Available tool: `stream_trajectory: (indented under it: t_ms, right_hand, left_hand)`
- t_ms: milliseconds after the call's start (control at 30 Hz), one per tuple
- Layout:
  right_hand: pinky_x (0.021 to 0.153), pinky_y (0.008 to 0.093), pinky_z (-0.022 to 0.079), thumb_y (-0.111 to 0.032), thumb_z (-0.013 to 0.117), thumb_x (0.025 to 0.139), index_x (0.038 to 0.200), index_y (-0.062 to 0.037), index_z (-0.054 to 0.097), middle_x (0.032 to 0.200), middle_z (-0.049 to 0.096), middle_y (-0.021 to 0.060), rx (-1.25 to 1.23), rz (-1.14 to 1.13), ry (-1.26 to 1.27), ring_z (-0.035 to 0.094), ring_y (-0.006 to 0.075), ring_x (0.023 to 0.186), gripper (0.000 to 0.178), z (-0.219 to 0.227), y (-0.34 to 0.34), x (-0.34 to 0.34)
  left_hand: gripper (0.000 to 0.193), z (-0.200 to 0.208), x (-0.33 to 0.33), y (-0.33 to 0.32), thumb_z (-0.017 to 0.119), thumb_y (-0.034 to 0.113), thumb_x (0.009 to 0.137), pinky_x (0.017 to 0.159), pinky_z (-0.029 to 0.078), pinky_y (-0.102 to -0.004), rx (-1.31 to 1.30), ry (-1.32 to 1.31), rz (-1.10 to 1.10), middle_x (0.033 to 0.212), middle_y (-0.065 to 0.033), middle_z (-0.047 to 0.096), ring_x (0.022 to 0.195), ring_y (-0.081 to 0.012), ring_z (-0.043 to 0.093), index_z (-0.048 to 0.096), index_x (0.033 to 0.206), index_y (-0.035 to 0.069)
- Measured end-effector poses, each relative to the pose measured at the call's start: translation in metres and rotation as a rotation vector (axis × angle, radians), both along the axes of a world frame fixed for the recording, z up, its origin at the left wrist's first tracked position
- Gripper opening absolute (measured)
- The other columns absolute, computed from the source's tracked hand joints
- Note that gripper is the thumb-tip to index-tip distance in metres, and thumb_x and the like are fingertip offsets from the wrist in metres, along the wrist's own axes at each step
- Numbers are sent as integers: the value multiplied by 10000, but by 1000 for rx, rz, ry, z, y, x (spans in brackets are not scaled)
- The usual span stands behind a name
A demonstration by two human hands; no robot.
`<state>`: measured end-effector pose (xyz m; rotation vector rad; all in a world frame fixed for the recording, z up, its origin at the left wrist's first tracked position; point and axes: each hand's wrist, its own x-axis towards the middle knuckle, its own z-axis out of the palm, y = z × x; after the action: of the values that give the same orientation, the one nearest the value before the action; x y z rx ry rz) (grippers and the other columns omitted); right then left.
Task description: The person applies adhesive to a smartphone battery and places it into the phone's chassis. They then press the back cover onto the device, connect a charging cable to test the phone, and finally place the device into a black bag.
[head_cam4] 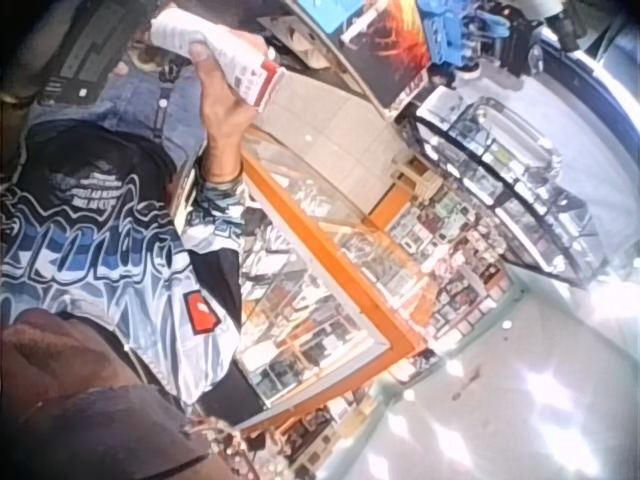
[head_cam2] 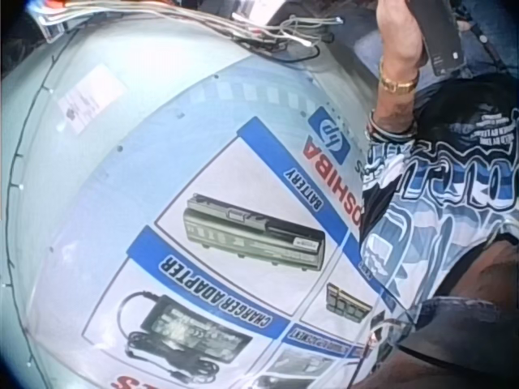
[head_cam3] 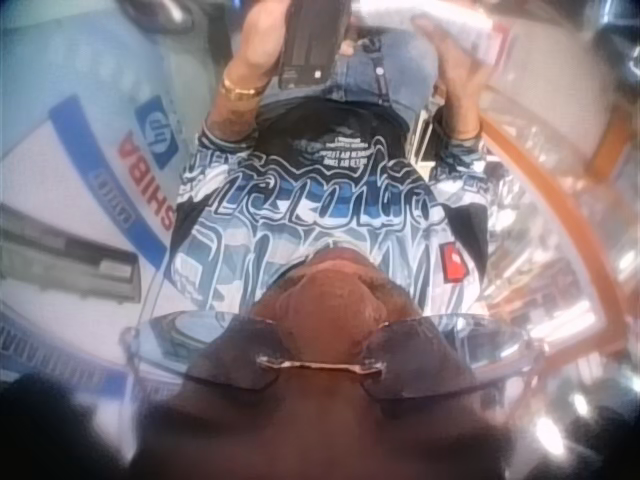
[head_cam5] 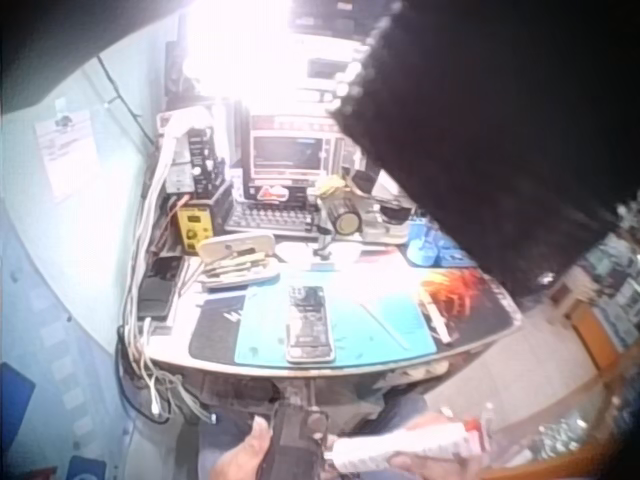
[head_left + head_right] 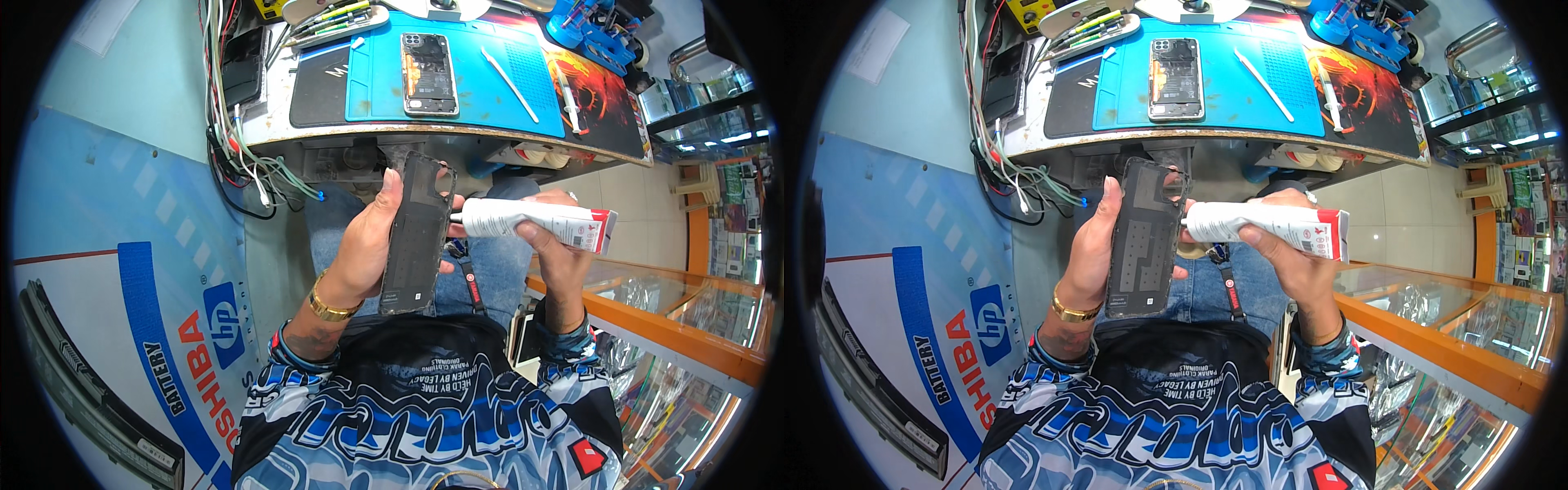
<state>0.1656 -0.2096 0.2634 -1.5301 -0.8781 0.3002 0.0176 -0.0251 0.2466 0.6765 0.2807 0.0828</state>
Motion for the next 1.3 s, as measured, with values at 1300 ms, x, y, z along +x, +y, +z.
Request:
stream_trajectory:
  t_ms: [1300]
  right_hand:
    - [735,348,524,-32,835,683,903,23,700,878,713,150,-4,236,89,665,245,808,264,5,-2,-4]
  left_hand:
    - [684,-5,4,5,287,613,984,747,615,-435,33,-1,54,1224,-172,573,1059,-281,640,410,1388,75]
